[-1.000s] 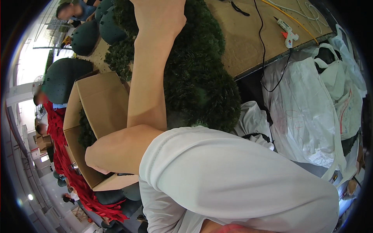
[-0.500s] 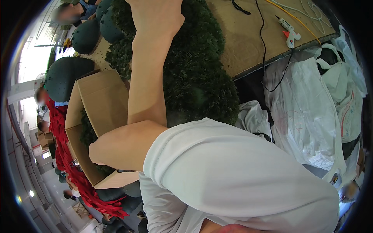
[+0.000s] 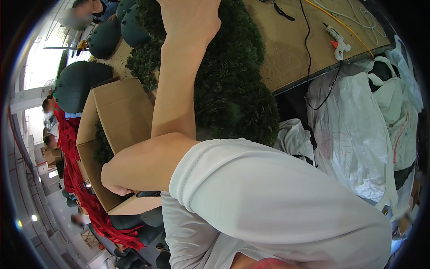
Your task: Applying patches of artificial moss or greenery to a foam animal frame using a glue gun and drill.
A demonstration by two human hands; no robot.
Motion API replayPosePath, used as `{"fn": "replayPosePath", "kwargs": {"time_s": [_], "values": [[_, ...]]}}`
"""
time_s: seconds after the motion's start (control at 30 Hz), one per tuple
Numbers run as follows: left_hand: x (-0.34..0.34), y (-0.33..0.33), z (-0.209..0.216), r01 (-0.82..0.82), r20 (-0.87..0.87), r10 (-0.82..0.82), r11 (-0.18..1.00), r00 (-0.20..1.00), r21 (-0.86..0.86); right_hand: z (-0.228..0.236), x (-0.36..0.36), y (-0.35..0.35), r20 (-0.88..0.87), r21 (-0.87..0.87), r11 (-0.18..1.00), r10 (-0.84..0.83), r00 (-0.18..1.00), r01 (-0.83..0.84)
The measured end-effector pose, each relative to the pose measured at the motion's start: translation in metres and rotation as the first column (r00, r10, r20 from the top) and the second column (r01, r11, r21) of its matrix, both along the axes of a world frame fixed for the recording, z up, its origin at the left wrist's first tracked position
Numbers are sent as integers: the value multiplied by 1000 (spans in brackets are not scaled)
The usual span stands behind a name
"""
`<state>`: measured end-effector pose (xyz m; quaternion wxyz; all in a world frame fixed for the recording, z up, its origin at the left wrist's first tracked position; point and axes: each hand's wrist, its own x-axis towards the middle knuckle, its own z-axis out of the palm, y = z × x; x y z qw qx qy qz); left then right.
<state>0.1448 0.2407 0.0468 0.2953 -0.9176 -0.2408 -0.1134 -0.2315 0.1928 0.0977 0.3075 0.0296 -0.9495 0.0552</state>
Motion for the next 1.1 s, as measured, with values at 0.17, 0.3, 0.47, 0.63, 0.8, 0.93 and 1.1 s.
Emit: {"fn": "replayPosePath", "kwargs": {"time_s": [0.17, 0.3, 0.47, 0.63, 0.8, 0.93, 1.1], "values": [[7, -2, -10, 37, 42, -40, 996, 998, 75, 3, 5, 8, -8, 17, 1000, 0, 1000, 0], [-5, 0, 0, -32, -4, 32, 999, 999, 4, 26, 17, -1, -22, 62, 998, 33, 999, -31], [20, -21, -2, -98, -33, 102, 988, 994, 120, 34, 61, 14, -16, 71, 997, -26, 1000, 27], [19, 0, -13, 96, 51, -95, 995, 994, -36, 35, 208, 0, -139, -62, 977, -213, 967, 206], [12, 52, -25, 229, 134, -266, 943, 955, 242, -23, 490, -71, -360, -420, 809, -565, 743, 411], [2, 28, -18, 79, 56, -90, 982, 994, 174, -147, 587, -52, -211, -711, 246, -968, 135, 659], [14, -15, -2, -79, -32, 80, 997, 996, 16, -296, 623, -55, 121, -369, -123, -989, -83, 921]]}}
